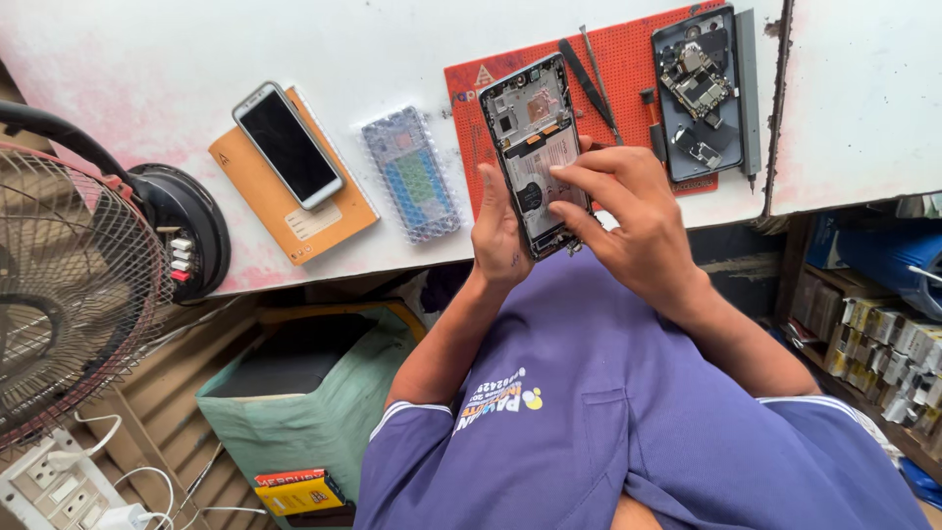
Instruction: The person uses tweezers to disconnect internal connectors and remove the battery from a disassembled smartphone. The battery is lifted out and set aside on the workbench.
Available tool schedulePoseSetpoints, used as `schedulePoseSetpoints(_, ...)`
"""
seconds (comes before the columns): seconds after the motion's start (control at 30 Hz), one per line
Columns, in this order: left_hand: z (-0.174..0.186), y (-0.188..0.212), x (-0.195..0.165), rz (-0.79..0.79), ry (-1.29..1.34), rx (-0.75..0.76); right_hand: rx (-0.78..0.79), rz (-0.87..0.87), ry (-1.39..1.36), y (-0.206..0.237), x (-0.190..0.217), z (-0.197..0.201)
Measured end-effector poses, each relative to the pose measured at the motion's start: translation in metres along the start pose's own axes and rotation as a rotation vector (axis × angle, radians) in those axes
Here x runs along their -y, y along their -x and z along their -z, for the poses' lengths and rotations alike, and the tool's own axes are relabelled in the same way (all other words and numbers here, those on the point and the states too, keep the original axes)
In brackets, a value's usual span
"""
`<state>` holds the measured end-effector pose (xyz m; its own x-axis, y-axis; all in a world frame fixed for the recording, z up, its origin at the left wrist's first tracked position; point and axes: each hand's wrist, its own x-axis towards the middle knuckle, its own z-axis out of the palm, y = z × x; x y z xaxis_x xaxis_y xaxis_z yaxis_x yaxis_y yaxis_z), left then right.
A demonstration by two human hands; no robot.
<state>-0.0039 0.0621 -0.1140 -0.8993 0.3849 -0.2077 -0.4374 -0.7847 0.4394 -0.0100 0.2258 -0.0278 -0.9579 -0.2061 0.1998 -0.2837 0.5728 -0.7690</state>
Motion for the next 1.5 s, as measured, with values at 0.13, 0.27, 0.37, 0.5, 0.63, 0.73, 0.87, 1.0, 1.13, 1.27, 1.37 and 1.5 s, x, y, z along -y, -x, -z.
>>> schedulePoseSetpoints(0.13, -0.001, -0.002, 0.004, 0.026, 0.002, 0.002, 0.010, 0.004, 0.013, 0.003, 0.001, -0.007)
schedulePoseSetpoints(0.27, -0.002, -0.004, 0.005, -0.001, -0.033, 0.003, -0.014, -0.004, -0.056, 0.004, 0.000, -0.015)
schedulePoseSetpoints(0.37, -0.003, -0.006, 0.007, -0.014, -0.080, 0.023, -0.019, -0.010, -0.072, 0.006, -0.001, -0.016)
schedulePoseSetpoints(0.5, -0.003, -0.005, 0.010, -0.021, -0.095, 0.010, -0.006, -0.084, -0.100, 0.008, -0.003, -0.016)
schedulePoseSetpoints(0.63, -0.002, -0.004, 0.011, -0.016, -0.108, 0.018, -0.021, -0.075, -0.090, 0.010, -0.006, -0.020)
schedulePoseSetpoints(0.73, -0.004, -0.004, 0.011, -0.041, -0.144, -0.017, -0.015, -0.105, -0.122, 0.012, -0.006, -0.022)
schedulePoseSetpoints(0.87, -0.008, -0.004, 0.008, -0.057, -0.198, -0.017, -0.020, -0.106, -0.166, 0.013, -0.006, -0.022)
schedulePoseSetpoints(1.0, -0.012, -0.004, 0.006, -0.047, -0.188, 0.025, -0.070, -0.070, -0.156, 0.012, -0.006, -0.019)
schedulePoseSetpoints(1.13, -0.015, -0.005, 0.009, -0.037, -0.169, 0.012, -0.094, -0.055, -0.122, 0.013, -0.008, -0.021)
schedulePoseSetpoints(1.27, -0.016, -0.004, 0.012, -0.076, -0.216, -0.022, -0.095, -0.113, -0.173, 0.015, -0.010, -0.026)
schedulePoseSetpoints(1.37, -0.014, -0.007, 0.013, -0.086, -0.191, -0.011, -0.111, -0.065, -0.169, 0.014, -0.013, -0.028)
schedulePoseSetpoints(1.5, -0.013, -0.008, 0.013, -0.106, -0.196, 0.021, -0.120, -0.163, -0.229, 0.014, -0.012, -0.028)
